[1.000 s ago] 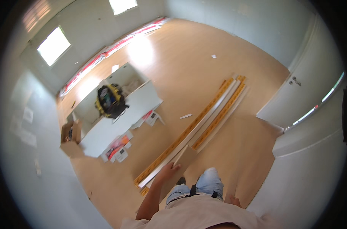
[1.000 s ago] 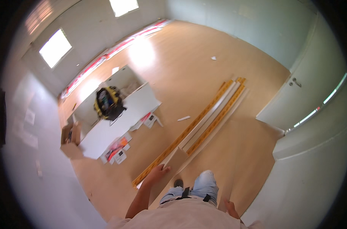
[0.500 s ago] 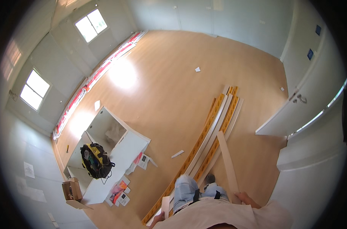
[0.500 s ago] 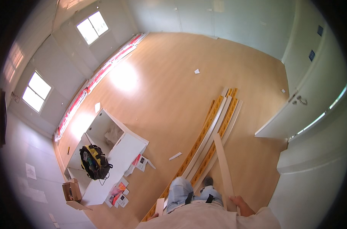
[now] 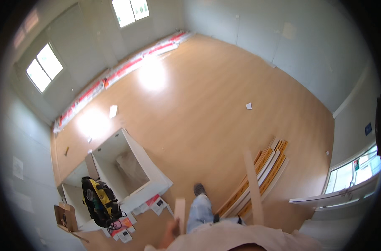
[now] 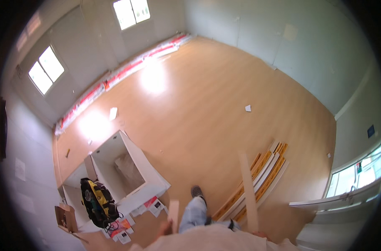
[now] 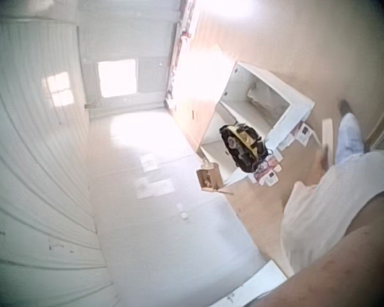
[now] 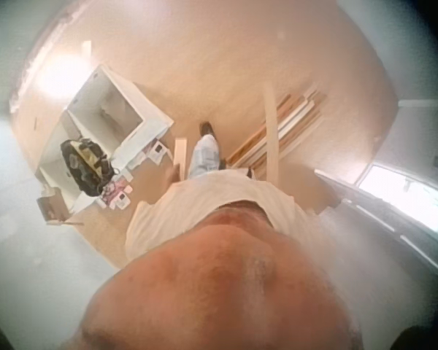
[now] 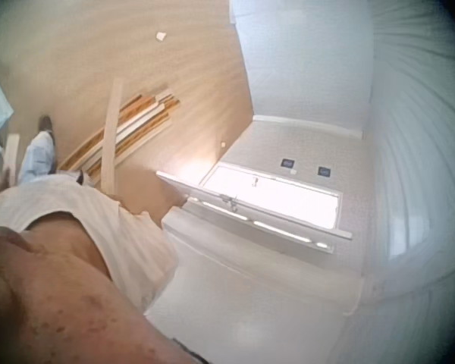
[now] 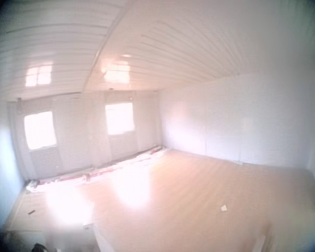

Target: The person installs wooden trim along the base of a wall. They measure and cut the trim using a miter saw, then return to the wall to fit and secure the pieces.

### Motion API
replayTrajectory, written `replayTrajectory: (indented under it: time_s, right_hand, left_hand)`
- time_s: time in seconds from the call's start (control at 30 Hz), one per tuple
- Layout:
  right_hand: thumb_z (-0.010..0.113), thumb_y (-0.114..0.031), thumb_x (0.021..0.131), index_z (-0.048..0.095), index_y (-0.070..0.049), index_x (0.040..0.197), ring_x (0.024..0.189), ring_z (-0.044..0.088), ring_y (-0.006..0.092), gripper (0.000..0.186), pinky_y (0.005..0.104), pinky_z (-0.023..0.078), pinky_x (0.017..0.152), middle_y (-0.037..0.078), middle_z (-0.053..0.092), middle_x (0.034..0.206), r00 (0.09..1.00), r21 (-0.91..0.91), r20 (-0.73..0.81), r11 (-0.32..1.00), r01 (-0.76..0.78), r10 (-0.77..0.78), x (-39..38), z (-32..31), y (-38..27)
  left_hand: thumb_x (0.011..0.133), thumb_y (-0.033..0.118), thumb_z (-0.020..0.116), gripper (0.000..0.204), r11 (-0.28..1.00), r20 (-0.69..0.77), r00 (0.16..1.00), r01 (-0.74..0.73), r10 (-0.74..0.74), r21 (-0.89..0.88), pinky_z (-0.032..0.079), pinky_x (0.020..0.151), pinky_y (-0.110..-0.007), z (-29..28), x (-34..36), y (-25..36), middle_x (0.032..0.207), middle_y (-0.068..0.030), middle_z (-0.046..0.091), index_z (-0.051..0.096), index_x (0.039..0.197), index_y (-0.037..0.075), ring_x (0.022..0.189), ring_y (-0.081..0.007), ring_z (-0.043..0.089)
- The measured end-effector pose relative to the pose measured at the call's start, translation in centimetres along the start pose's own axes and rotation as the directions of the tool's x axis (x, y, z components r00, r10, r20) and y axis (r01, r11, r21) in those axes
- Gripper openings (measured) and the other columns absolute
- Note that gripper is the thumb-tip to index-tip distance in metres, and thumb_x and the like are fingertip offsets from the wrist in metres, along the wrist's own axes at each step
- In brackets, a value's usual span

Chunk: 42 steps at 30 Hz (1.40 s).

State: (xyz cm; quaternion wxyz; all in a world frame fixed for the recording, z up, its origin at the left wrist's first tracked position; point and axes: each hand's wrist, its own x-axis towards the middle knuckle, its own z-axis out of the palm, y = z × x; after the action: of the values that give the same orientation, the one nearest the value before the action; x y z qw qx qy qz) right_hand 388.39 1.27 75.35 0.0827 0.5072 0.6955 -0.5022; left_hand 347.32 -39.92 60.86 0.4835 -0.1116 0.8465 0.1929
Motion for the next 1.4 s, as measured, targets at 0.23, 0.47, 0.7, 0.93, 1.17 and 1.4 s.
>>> replayTrajectory:
  time_s: [0.23,0.47,0.7,0.93,1.17,1.4]
  right_hand:
    - [0.065,-0.046,0.09,0.07,0.006,0.108,0.091,0.069,0.0279,0.055,0.0412,0.053,0.079,0.017,0.072,0.096,0.985,-0.065,0.042,0.984,-0.164,0.167,17.3,2.4,-20.5]
    - [0.067,-0.045,0.087,0.069,0.004,0.111,0.098,0.07,0.0369,0.055,0.044,0.053,0.083,0.025,0.072,0.103,0.993,-0.188,0.104,0.982,-0.034,0.054,40.1,8.2,-32.1]
    - [0.066,-0.045,0.087,0.07,0.003,0.11,0.093,0.071,0.0343,0.054,0.0438,0.054,0.08,0.023,0.073,0.1,0.959,-0.168,0.249,0.982,-0.092,0.132,61.5,11.6,-51.6]
    - [0.065,-0.036,0.093,0.07,0.006,0.1,0.075,0.068,0.0256,0.043,0.0419,0.053,0.07,0.017,0.071,0.085,0.978,-0.431,0.202,0.893,0.129,-0.045,84.8,11.2,-81.1]
    - [0.066,-0.038,0.09,0.069,0.007,0.102,0.086,0.069,0.03,0.047,0.0441,0.052,0.077,0.02,0.072,0.093,0.988,-0.533,0.059,0.832,0.154,-0.145,98.7,17.3,-108.4]
    - [0.07,-0.051,0.081,0.071,0.004,0.092,0.08,0.07,0.0317,0.056,0.0448,0.052,0.072,0.023,0.07,0.085,0.982,-0.579,0.177,0.799,0.164,-0.073,105.4,23.7,-118.7]
  left_hand:
    - [0.092,0.054,0.064,0.058,0.897,-0.285,0.894,-0.403,0.345,-0.18,0.051,0.069,-0.04,-29.8,10.4,26.7,0.085,-0.015,0.072,0.071,0.095,-0.004,0.077,-0.0224,0.067]
    - [0.09,0.059,0.063,0.063,0.941,-0.372,0.882,-0.333,0.291,-0.054,0.052,0.074,-0.042,-41.3,19.6,37.3,0.087,-0.016,0.071,0.069,0.1,-0.004,0.083,-0.0258,0.068]
    - [0.081,0.051,0.074,0.057,0.999,-0.086,0.996,0.037,-0.038,-0.01,0.055,0.079,-0.043,-36.4,23.8,30.6,0.091,-0.0227,0.073,0.073,0.097,-0.004,0.092,-0.0364,0.072]
    - [0.086,0.046,0.07,0.043,0.968,-0.054,0.992,0.097,-0.113,-0.231,0.054,0.075,-0.044,-42.3,28.8,38.3,0.089,-0.022,0.072,0.076,0.094,0.005,0.089,-0.0384,0.071]
    - [0.079,0.04,0.073,0.042,0.998,-0.063,0.996,0.056,-0.056,-0.007,0.054,0.081,-0.045,-59.8,46.0,55.0,0.092,-0.0209,0.073,0.075,0.095,0.002,0.089,-0.0357,0.071]
    - [0.081,0.038,0.074,0.048,0.99,-0.321,0.947,-0.026,-0.02,-0.138,0.054,0.084,-0.047,-93.2,64.4,73.6,0.1,-0.0243,0.072,0.071,0.108,-0.001,0.092,-0.0385,0.07]
